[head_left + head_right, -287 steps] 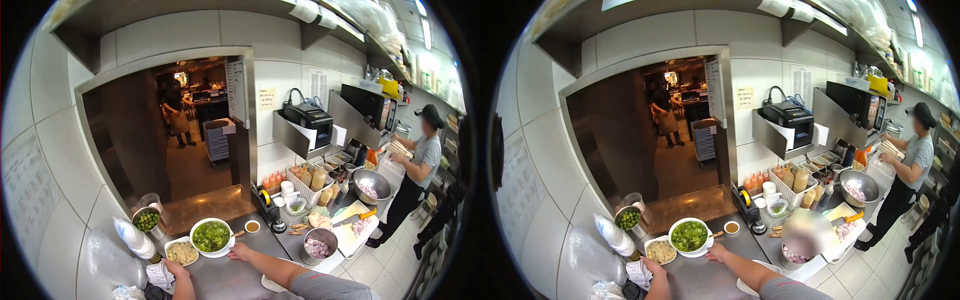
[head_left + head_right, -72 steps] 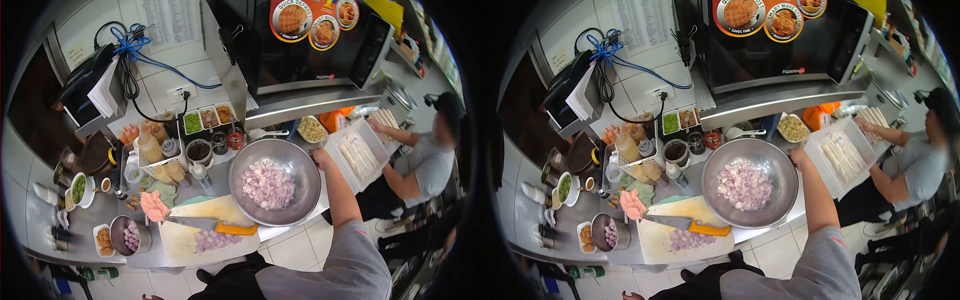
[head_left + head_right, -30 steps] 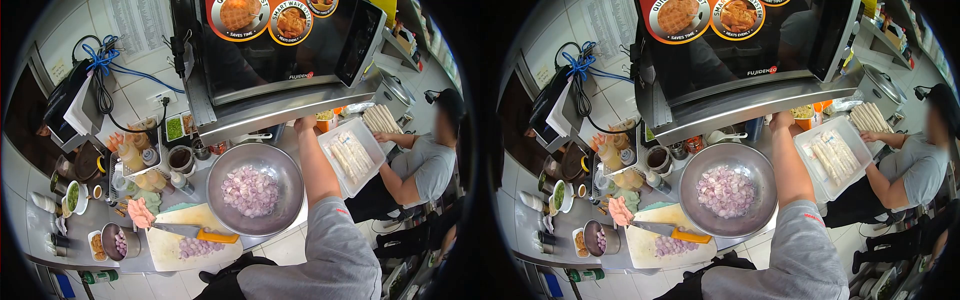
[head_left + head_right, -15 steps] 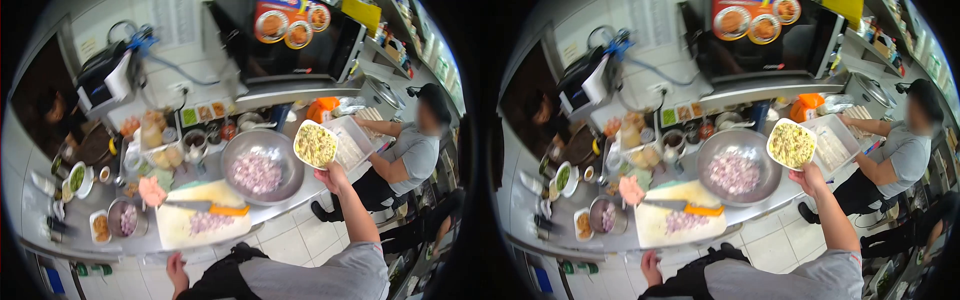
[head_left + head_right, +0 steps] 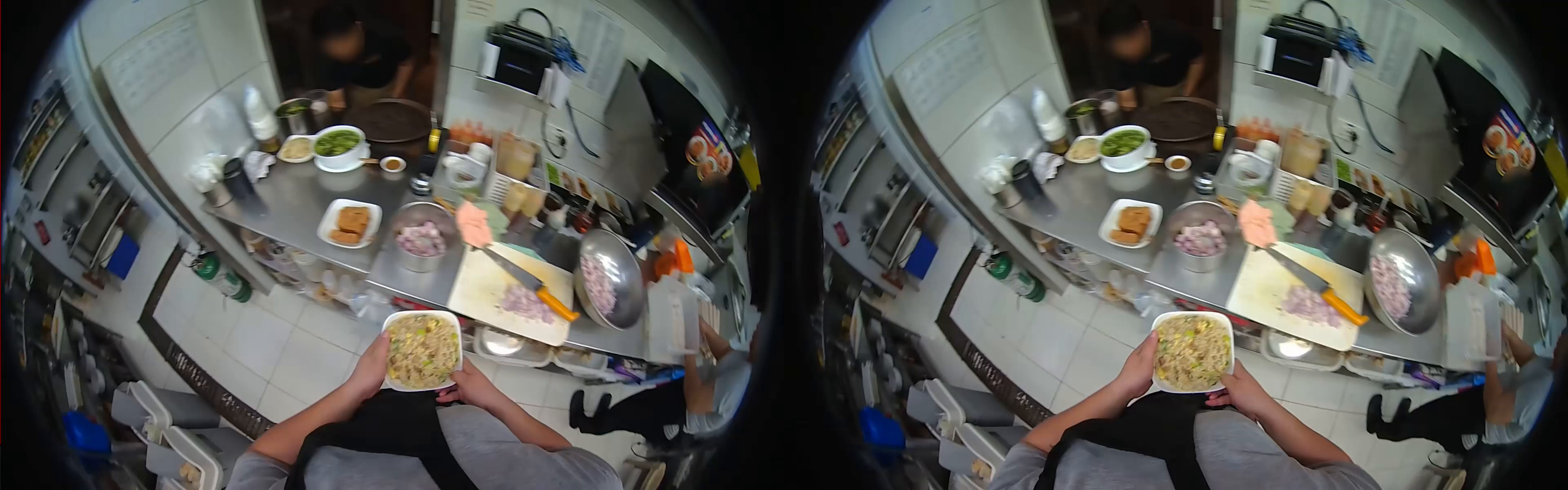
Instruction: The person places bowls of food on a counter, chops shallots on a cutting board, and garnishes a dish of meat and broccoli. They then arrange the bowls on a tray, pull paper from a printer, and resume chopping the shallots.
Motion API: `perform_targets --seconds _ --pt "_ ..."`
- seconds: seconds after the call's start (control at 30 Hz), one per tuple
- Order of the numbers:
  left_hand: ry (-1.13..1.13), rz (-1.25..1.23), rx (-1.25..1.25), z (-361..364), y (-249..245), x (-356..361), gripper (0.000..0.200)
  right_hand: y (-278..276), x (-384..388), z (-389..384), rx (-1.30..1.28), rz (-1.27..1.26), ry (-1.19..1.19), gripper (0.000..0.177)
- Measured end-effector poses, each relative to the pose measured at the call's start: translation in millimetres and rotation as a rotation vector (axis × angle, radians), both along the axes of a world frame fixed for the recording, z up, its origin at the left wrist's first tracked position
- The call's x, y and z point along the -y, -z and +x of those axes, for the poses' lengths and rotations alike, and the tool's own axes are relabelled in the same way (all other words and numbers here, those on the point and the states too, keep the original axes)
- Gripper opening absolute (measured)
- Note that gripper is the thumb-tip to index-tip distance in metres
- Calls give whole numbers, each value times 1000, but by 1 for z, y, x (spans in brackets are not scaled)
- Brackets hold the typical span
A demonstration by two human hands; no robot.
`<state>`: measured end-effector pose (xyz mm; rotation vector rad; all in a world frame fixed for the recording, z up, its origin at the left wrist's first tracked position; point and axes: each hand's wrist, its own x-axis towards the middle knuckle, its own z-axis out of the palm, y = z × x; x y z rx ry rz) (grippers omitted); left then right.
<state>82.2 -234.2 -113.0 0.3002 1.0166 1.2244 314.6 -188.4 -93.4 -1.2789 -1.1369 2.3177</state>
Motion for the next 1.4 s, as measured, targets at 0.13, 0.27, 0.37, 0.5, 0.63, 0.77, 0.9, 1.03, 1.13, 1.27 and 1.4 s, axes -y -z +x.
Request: perform_targets --seconds 0.13,0.27,0.37,0.5,0.63,0.77,0.9,1.03,1.13,1.27,1.4 --pt "-158 39 -452 -89 39 50 59 3 -6 -93 51 -2 -270 45" --pt "-428 -26 -203 -151 7 63 57 11 -40 -165 -206 -15 -486 42" --pt "-539 58 -126 -209 4 42 56 56 -103 -224 -198 94 -252 42" --pt "-603 100 -312 -293 5 -15 58 97 -177 -296 -381 -121 270 40" --pt "-650 162 -320 -369 52 -89 58 137 -205 -342 -321 -181 448 35" --pt "-757 275 -364 -418 104 -172 61 148 -219 -365 -341 -58 489 31" --pt "-688 458 -388 -442 122 -228 58 152 -239 -396 -338 -113 425 31" --pt "-681 196 -359 -455 105 -253 56 115 -248 -427 -289 -102 364 32" --pt "-447 -100 -454 -484 107 -249 64 116 -243 -432 -268 1 279 39" --pt "-351 157 -416 -549 207 -226 44 135 -225 -413 -198 166 197 46" --pt "-146 -172 -592 -551 205 -200 48 149 -176 -384 -98 269 248 40"
